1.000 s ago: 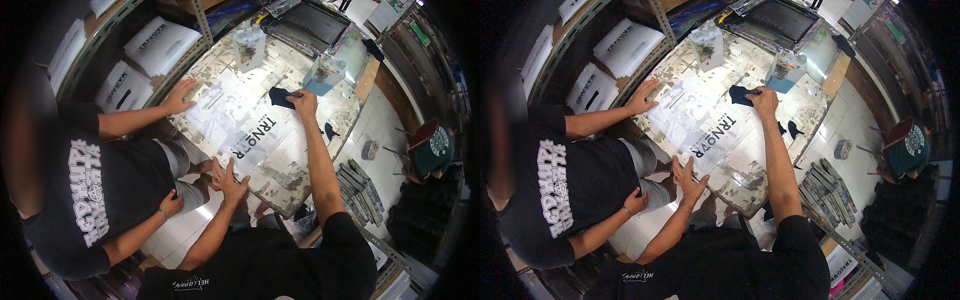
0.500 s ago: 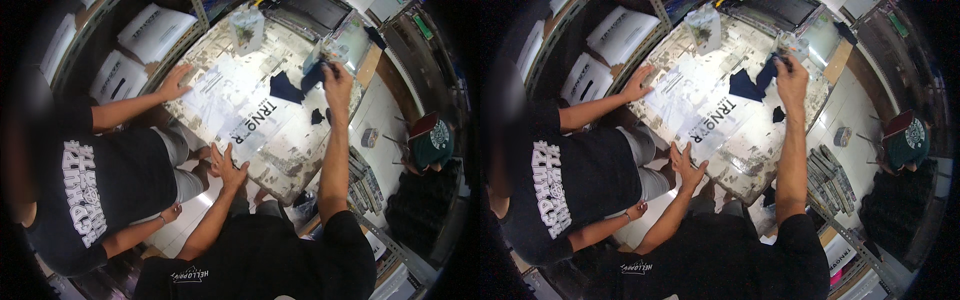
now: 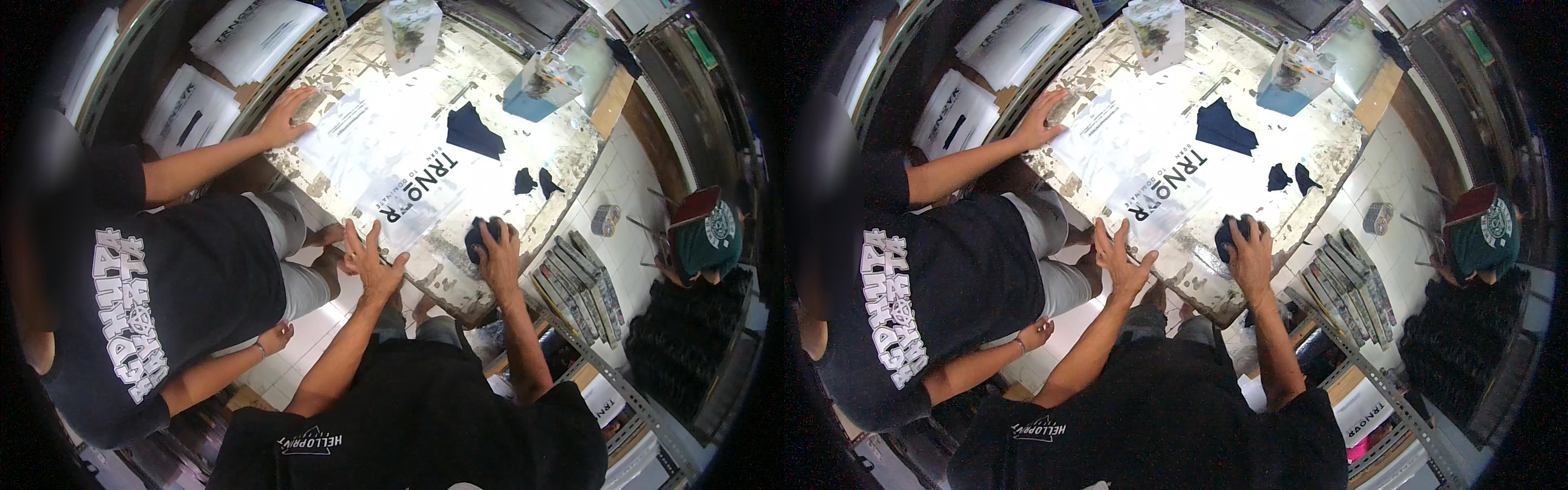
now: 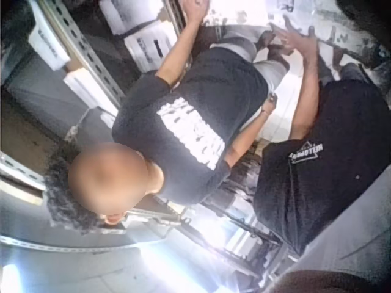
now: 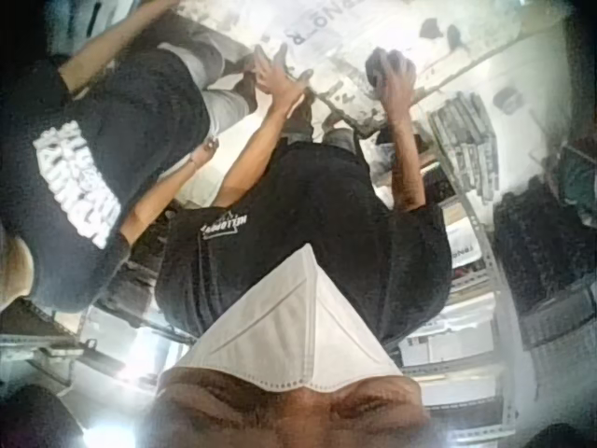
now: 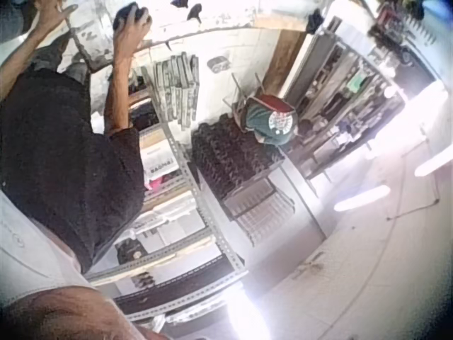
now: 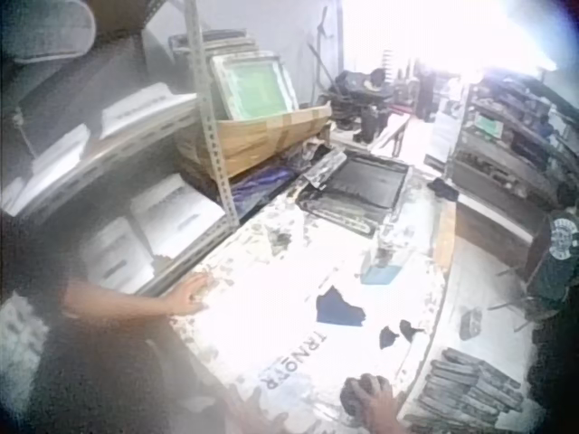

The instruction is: The person cleans a large white sheet on a table using a spray bottle and a dark cloth. They repeatedly spray the surface and wipe it down while another person stands nearby. The person also briefly handles a smaller dark cloth and a white sheet from a shelf.

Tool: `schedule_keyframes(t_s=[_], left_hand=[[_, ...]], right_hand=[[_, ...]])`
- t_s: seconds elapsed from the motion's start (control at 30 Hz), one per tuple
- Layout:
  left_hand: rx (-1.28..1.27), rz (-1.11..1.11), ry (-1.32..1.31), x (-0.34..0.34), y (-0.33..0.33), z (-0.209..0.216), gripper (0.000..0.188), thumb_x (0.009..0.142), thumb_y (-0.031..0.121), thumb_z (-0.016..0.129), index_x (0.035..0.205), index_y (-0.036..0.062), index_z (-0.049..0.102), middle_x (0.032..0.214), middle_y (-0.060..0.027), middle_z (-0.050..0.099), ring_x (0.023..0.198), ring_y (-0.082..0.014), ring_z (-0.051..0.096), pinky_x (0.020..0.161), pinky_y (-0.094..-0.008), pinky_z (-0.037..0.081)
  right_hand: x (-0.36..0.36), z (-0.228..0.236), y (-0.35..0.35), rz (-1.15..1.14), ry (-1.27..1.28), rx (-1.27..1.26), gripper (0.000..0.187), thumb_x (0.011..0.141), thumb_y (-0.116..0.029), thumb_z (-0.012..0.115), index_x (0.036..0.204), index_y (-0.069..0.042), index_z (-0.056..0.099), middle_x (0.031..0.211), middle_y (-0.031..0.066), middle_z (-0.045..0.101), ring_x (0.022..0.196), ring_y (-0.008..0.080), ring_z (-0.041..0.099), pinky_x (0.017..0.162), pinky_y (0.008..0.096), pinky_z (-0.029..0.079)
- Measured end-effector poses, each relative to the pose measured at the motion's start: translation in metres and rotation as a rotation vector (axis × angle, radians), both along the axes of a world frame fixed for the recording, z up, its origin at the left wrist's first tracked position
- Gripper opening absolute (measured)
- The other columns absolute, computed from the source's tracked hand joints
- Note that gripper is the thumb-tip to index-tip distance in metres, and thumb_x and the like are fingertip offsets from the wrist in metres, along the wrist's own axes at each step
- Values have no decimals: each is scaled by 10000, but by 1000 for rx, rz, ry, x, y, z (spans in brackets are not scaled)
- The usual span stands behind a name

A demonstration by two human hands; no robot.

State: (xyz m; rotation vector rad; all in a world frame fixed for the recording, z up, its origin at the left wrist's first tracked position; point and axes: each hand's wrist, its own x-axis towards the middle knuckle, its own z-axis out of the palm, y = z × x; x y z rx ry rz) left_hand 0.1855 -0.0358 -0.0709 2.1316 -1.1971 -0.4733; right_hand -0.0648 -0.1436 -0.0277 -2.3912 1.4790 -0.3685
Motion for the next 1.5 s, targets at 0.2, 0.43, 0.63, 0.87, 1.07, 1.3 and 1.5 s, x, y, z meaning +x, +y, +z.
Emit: schedule_keyframes(t_s=[0.2, 0.43, 0.63, 0.87, 1.07, 1.3, 1.5], left_hand=[[47, -14, -8, 0, -1, 7, 920, 712, 479, 829, 1480, 98, 497, 1653, -283, 94, 1502, -487, 113, 1084, -720, 156], [26, -25, -26, 2, -1, 5, 927, 694, 470, 843, 1484, 128, 500, 1659, -266, 98, 1506, -470, 117, 1075, -700, 162], [55, -12, 1, 3, -1, 2, 967, 728, 615, 811, 1495, 127, 484, 1663, -243, 90, 1525, -446, 77, 1102, -711, 117], [45, -16, 15, 5, 0, 2, 973, 729, 630, 802, 1496, 121, 487, 1661, -255, 98, 1525, -453, 88, 1115, -697, 113], [38, -30, -30, 3, -3, 9, 936, 710, 543, 827, 1477, 112, 507, 1644, -276, 137, 1495, -479, 132, 1074, -731, 156], [26, -17, -17, 6, 0, 9, 961, 680, 463, 863, 1498, 136, 480, 1651, -261, 141, 1492, -481, 144, 1087, -708, 160], [67, -28, -41, 6, -2, 11, 1001, 676, 477, 865, 1519, 141, 442, 1654, -254, 152, 1499, -471, 152, 1087, -691, 168]], right_hand=[[-12, -17, 0, -161, -215, -68, 352, 848, 37, 677, 1176, -79, 733, 1075, 157, 683, 947, 353, 668, 827, 396, 558], [0, -1, -13, -348, -625, 131, 353, 838, 104, 625, 1163, 4, 718, 1135, 216, 664, 1006, 391, 671, 894, 394, 553], [-5, 5, -1, -226, -72, -119, 413, 765, 81, 659, 1148, -51, 740, 1195, 228, 609, 1099, 414, 611, 884, 471, 525], [-7, -3, -20, -217, -237, -19, 327, 785, 52, 669, 1101, -13, 720, 1136, 210, 622, 979, 419, 630, 855, 479, 532], [-10, -19, -12, -239, -228, -52, 341, 807, 40, 679, 1145, -9, 676, 1151, 198, 633, 986, 425, 630, 865, 471, 532], [0, 4, -11, -327, -33, -138, 321, 797, 17, 697, 1113, -35, 719, 1071, 218, 631, 941, 405, 636, 812, 485, 529], [-1, -9, -2, -394, -33, -2, 387, 762, 0, 724, 1149, -7, 714, 1115, 228, 613, 1012, 418, 606, 846, 491, 522]])
